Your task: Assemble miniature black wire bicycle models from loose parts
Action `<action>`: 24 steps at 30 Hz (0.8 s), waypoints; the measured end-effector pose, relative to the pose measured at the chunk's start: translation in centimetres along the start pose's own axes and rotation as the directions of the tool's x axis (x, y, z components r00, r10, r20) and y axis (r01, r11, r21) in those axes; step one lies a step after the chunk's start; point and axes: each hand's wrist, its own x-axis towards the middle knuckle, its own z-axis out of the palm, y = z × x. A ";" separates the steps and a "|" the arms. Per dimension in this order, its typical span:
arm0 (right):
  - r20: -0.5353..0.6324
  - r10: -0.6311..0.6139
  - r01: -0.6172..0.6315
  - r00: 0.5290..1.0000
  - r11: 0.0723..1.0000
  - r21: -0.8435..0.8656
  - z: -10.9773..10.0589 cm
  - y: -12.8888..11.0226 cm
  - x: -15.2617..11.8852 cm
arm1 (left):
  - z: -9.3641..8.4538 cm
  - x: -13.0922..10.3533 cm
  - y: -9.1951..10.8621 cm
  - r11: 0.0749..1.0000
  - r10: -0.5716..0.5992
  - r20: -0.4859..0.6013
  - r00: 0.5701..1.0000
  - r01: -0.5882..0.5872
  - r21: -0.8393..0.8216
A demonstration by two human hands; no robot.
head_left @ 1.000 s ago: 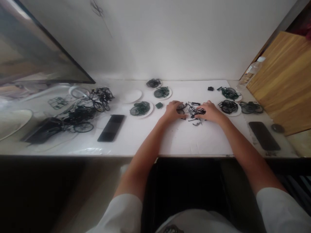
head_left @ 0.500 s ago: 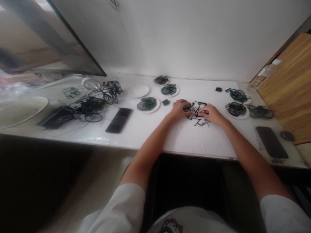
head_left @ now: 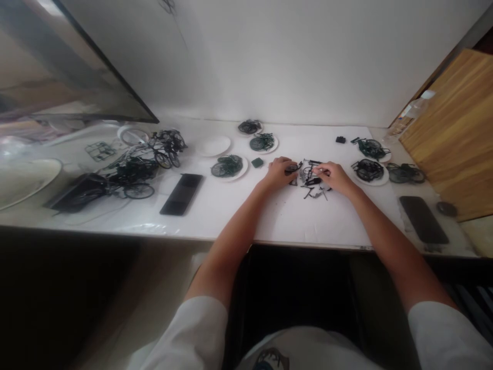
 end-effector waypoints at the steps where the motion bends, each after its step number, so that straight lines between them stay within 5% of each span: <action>1: -0.002 0.010 -0.010 1.000 1.000 -0.022 0.0 0.0 0.0 | -0.1 0.0 0.0 1.000 0.006 0.006 1.000 -0.006 0.001; 10: 0.052 -0.016 0.027 0.999 0.976 -0.215 0.5 -0.3 -0.2 | -0.4 -0.4 0.3 1.000 0.008 0.018 1.000 -0.007 -0.027; 19: 0.071 -0.068 0.072 0.995 0.996 -0.052 1.3 -0.7 -0.2 | -0.4 -0.4 0.2 0.999 0.018 0.020 1.000 -0.017 -0.041; 24: 0.025 -0.016 0.016 1.000 1.000 -0.020 -0.4 0.3 0.0 | -0.2 -0.3 -0.1 0.999 0.026 -0.005 1.000 -0.026 -0.031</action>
